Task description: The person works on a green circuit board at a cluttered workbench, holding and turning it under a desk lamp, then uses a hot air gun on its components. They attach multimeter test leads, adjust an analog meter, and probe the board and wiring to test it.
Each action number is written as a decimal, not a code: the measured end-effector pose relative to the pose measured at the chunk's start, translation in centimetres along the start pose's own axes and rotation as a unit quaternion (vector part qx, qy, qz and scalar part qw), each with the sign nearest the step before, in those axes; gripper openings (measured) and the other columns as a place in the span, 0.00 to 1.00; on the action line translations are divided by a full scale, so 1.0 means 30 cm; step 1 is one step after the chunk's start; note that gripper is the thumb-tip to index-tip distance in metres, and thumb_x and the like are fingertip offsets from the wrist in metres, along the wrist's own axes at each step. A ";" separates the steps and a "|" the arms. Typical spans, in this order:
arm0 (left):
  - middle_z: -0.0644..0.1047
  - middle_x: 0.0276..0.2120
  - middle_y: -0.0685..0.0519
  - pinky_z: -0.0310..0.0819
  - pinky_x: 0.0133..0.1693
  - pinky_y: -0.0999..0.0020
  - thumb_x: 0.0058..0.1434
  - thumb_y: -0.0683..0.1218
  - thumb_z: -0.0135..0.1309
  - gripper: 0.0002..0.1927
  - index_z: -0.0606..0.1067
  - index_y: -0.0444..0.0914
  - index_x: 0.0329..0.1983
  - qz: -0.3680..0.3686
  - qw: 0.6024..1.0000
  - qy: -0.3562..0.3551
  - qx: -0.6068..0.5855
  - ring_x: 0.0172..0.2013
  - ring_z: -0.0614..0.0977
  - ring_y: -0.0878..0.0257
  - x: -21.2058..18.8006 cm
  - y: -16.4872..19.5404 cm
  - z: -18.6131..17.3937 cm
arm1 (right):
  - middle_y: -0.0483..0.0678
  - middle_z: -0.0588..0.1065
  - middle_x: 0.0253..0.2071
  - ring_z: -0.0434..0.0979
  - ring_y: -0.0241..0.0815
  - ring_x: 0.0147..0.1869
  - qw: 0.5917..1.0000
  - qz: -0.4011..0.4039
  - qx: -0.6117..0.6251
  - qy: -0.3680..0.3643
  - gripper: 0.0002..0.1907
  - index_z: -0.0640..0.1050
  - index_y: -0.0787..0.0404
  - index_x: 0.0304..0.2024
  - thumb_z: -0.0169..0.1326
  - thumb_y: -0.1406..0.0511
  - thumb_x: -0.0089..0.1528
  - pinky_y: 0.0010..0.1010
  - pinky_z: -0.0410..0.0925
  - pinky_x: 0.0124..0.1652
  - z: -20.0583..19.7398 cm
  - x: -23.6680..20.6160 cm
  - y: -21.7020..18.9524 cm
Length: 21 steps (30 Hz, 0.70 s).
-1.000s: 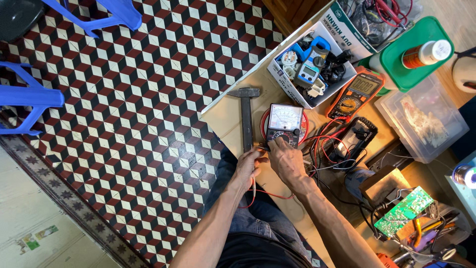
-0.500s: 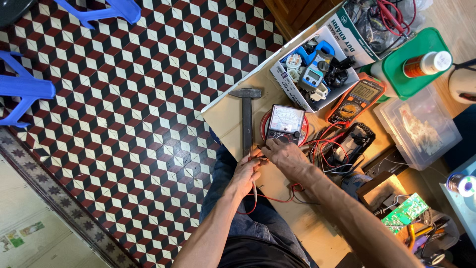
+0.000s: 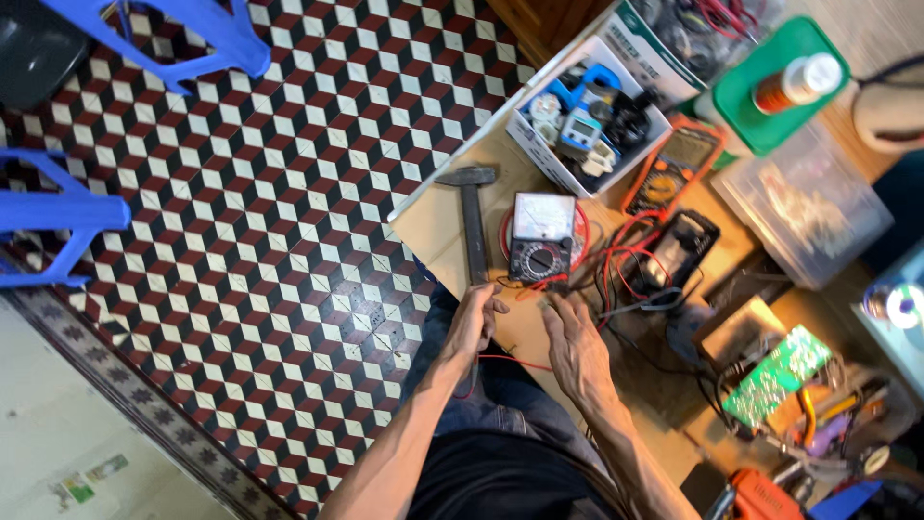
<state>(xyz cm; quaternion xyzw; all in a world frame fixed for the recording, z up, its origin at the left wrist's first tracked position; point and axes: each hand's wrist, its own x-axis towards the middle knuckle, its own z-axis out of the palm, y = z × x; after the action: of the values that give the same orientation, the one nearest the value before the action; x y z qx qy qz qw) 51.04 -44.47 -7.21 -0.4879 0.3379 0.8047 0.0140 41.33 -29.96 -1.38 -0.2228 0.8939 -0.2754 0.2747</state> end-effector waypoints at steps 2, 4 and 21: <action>0.78 0.33 0.55 0.53 0.16 0.76 0.68 0.62 0.44 0.24 0.69 0.39 0.51 0.043 0.996 -0.009 0.071 0.19 0.67 0.73 -0.056 -0.029 0.032 | 0.50 0.77 0.38 0.78 0.45 0.44 0.993 0.064 0.094 -0.013 0.19 0.77 0.60 0.59 0.46 0.59 0.71 0.34 0.71 0.44 -0.044 -0.101 0.058; 0.77 0.32 0.55 0.54 0.17 0.76 0.69 0.63 0.44 0.24 0.68 0.38 0.48 0.062 0.991 -0.028 0.112 0.19 0.67 0.74 -0.110 -0.048 0.080 | 0.48 0.79 0.33 0.77 0.37 0.40 0.974 0.106 0.196 -0.031 0.19 0.78 0.61 0.58 0.47 0.59 0.71 0.29 0.70 0.43 -0.077 -0.186 0.104; 0.69 0.33 0.59 0.57 0.23 0.80 0.70 0.55 0.47 0.22 0.72 0.43 0.64 0.026 0.983 -0.128 0.131 0.27 0.69 0.75 -0.344 -0.128 0.321 | 0.45 0.78 0.38 0.71 0.29 0.29 0.816 0.181 0.548 -0.027 0.23 0.75 0.63 0.62 0.53 0.61 0.66 0.21 0.61 0.25 -0.245 -0.354 0.229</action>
<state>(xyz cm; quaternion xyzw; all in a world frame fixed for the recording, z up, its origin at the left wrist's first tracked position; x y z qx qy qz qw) 50.32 -32.97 1.81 -0.3658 0.4486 0.8093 0.1005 43.07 -16.25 3.44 0.1234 0.6116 -0.6585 0.4208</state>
